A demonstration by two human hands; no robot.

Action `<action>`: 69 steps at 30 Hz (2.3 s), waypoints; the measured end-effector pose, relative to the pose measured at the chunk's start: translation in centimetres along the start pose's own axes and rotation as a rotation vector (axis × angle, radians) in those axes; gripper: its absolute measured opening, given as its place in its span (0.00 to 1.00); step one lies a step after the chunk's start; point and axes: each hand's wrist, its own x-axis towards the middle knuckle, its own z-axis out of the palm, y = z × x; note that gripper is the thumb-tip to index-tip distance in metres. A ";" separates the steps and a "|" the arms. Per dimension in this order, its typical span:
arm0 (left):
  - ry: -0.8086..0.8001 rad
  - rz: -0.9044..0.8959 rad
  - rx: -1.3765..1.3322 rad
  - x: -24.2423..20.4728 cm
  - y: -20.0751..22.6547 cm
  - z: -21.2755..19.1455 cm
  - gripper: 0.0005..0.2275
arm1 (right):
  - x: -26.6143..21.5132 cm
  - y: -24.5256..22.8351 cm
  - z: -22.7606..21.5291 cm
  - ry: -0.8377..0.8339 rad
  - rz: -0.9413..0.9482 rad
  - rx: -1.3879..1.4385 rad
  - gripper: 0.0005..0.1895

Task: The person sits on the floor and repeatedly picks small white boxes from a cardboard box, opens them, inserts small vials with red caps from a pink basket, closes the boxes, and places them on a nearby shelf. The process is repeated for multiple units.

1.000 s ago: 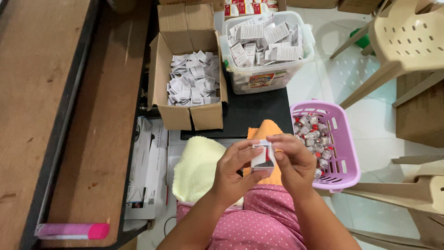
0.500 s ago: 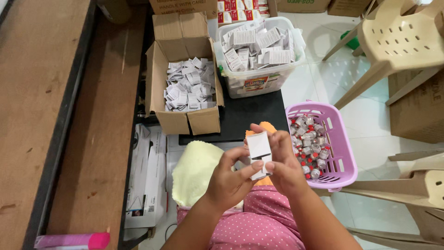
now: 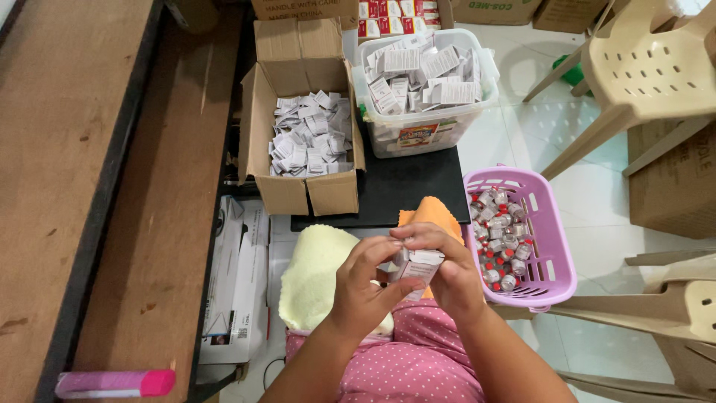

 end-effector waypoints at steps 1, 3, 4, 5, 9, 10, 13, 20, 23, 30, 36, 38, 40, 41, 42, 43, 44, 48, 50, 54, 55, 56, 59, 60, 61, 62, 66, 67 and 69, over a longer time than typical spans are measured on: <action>0.004 -0.012 -0.002 0.0 0.0 0.0 0.23 | 0.0 -0.2 0.2 0.004 -0.013 -0.059 0.19; 0.020 -0.018 -0.012 -0.2 0.1 0.2 0.25 | 0.2 -0.3 0.5 0.041 0.004 -0.062 0.18; 0.027 -0.022 -0.016 -0.3 0.1 0.3 0.26 | 0.2 -0.4 0.6 0.059 0.012 -0.063 0.18; 0.027 -0.043 -0.054 -0.4 0.1 0.4 0.26 | 0.2 -0.5 0.7 0.052 0.006 -0.129 0.18; 0.042 -0.022 -0.072 -0.4 0.4 0.4 0.26 | 0.1 -0.8 1.0 0.020 -0.018 -0.224 0.19; 0.049 0.010 -0.044 -0.4 0.5 0.3 0.26 | 0.1 -0.9 1.1 0.012 -0.024 -0.207 0.19; 0.041 0.052 0.031 -0.3 1.0 0.0 0.26 | 0.1 -1.0 1.2 -0.045 -0.287 -0.564 0.22; 0.029 -0.125 -0.087 -0.7 0.8 0.3 0.18 | -0.8 3.4 1.4 0.174 -0.266 -0.313 0.06; 0.048 -0.124 -0.005 -1.0 -0.2 0.3 0.16 | -1.1 5.9 0.7 0.273 -0.228 -0.375 0.04; 0.056 -0.167 0.181 -1.5 -1.4 -3.9 0.14 | 0.6 7.0 2.7 -0.008 -0.071 -0.551 0.04; 0.409 -0.063 0.446 -4.1 0.1 -13.7 0.15 | 1.9 5.2 9.3 -0.522 -0.005 -0.689 0.30; 0.540 -0.032 0.509 -5.3 0.7 -17.5 0.15 | 2.5 4.9 11.0 -0.695 0.037 -0.717 0.30; 0.684 0.006 0.484 -6.7 1.0 -22.1 0.13 | 3.0 5.1 12.2 -0.827 0.072 -0.750 0.28; 0.791 -0.034 0.432 -7.2 1.0 -24.8 0.14 | 3.2 5.3 12.6 -0.862 0.088 -0.742 0.27; 0.889 -0.066 0.375 -7.5 0.9 -28.0 0.14 | 3.4 5.6 13.0 -0.888 0.100 -0.738 0.26; 1.011 -0.041 0.148 -7.7 0.8 -31.5 0.15 | 3.6 5.9 13.3 -0.914 0.111 -0.734 0.25; 1.127 0.012 0.365 -7.3 0.7 -35.5 0.18 | 3.7 6.2 13.4 -0.928 0.134 -0.727 0.25; 1.480 0.105 0.595 -7.8 0.1 -48.5 0.23 | 3.8 8.3 13.0 -0.952 0.178 -0.696 0.23; 1.656 -0.114 0.793 -8.6 -1.0 -53.3 0.23 | 3.9 9.5 12.0 -0.933 0.201 -0.693 0.22; 1.674 -0.343 0.938 -12.3 -4.1 -60.0 0.22 | 3.8 12.0 8.9 -0.798 0.298 -0.633 0.20; 1.670 -0.297 0.906 -13.1 -5.0 -61.5 0.22 | 3.9 12.7 8.3 -0.753 0.324 -0.597 0.20; 1.664 -0.255 0.875 -14.2 -5.9 -62.8 0.22 | 4.1 13.2 7.7 -0.741 0.309 -0.612 0.20; 1.479 -0.087 1.204 -17.5 -7.7 -66.3 0.25 | 4.2 13.7 6.6 -0.714 0.313 -0.657 0.19; 1.497 -0.191 1.145 -18.2 -8.2 -67.2 0.21 | 4.4 13.6 6.6 -0.704 0.334 -0.667 0.19; 1.511 -0.296 1.084 -19.0 -8.6 -67.9 0.18 | 4.6 13.5 6.7 -0.694 0.355 -0.677 0.19; 1.519 -0.403 1.021 -19.7 -8.7 -68.2 0.16 | 4.8 13.1 6.9 -0.676 0.485 -0.687 0.19; 1.231 -0.213 1.419 -21.9 -7.2 -67.7 0.20 | 5.7 11.7 7.6 -0.675 0.488 -0.686 0.18; 1.217 -0.273 1.411 -22.0 -7.6 -66.3 0.23 | 5.8 11.3 7.5 -0.700 0.361 -0.685 0.17; 1.189 -0.360 1.409 -21.5 -7.1 -64.5 0.28 | 5.8 10.9 7.1 -0.685 0.383 -0.684 0.17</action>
